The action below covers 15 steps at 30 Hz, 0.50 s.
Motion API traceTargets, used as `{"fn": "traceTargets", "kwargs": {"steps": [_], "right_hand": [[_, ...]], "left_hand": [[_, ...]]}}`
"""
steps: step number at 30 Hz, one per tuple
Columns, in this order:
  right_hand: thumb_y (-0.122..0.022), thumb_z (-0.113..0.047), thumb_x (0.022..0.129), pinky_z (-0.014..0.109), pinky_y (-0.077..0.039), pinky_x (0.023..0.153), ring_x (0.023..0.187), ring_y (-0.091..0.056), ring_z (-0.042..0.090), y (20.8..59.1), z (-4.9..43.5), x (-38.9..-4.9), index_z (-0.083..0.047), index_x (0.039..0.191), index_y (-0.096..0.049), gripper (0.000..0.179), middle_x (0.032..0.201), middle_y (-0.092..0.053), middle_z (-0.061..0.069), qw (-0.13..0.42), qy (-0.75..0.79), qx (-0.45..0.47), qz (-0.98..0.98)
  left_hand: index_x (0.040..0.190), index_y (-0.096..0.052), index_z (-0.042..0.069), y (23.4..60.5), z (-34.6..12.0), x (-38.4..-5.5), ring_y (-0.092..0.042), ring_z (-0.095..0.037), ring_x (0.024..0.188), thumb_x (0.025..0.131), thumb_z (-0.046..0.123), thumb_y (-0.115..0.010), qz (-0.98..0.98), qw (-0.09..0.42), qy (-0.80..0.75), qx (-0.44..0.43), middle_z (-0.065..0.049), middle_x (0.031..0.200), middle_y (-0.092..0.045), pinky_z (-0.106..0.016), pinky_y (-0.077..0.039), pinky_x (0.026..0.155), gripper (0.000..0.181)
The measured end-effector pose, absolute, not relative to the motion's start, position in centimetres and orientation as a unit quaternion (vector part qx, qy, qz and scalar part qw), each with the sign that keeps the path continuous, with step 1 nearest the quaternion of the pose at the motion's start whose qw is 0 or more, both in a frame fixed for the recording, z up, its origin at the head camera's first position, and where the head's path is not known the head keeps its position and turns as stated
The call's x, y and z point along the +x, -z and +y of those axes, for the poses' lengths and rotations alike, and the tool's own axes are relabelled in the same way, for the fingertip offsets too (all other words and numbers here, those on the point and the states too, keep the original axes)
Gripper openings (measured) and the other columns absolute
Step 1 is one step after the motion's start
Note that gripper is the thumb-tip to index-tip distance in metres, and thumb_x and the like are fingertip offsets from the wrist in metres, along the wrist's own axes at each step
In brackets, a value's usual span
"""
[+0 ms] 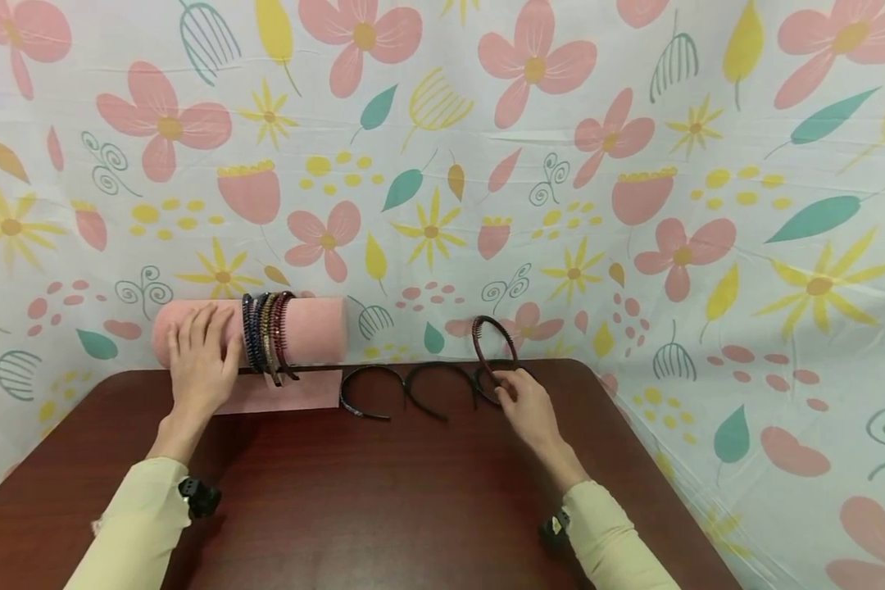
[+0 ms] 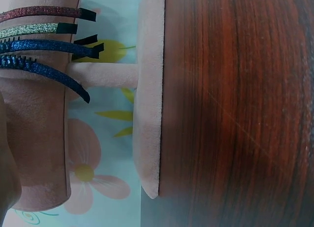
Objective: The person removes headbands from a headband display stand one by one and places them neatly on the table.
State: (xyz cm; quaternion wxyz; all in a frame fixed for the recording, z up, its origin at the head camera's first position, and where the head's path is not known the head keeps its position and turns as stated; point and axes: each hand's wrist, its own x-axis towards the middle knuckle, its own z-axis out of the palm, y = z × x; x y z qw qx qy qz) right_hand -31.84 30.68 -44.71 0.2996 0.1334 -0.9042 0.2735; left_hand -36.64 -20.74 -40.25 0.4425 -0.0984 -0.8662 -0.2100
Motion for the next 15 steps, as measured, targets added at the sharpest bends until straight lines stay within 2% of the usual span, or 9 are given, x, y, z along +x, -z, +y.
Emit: {"fn": "traceTargets", "kwargs": {"steps": [6,15], "right_hand": [[-0.07,-0.005,0.09,0.024,-0.041,0.057,0.066,-0.052,0.01,45.0,33.4,-31.6,-0.006,0.116,-0.07,0.026,0.087,-0.062,0.003,0.302,-0.263,0.117,-0.909],[-0.066,-0.007,0.092,0.031,-0.043,0.062,0.072,-0.056,0.019,44.4,36.6,-31.5,-0.005,0.119,-0.069,0.027,0.093,-0.063,0.009,0.282,-0.246,0.08,-0.924]], "left_hand": [[0.142,-0.047,0.011,40.5,-20.8,-36.5,-0.026,-0.037,0.145,0.101,0.032,-0.047,-0.869,0.439,0.21,-0.095,-0.016,0.152,-0.039,-0.059,-0.008,0.121,0.046],[0.142,-0.047,0.011,40.1,-20.7,-36.7,-0.026,-0.036,0.145,0.101,0.033,-0.045,-0.866,0.445,0.208,-0.097,-0.016,0.152,-0.039,-0.059,-0.007,0.121,0.046]]}}
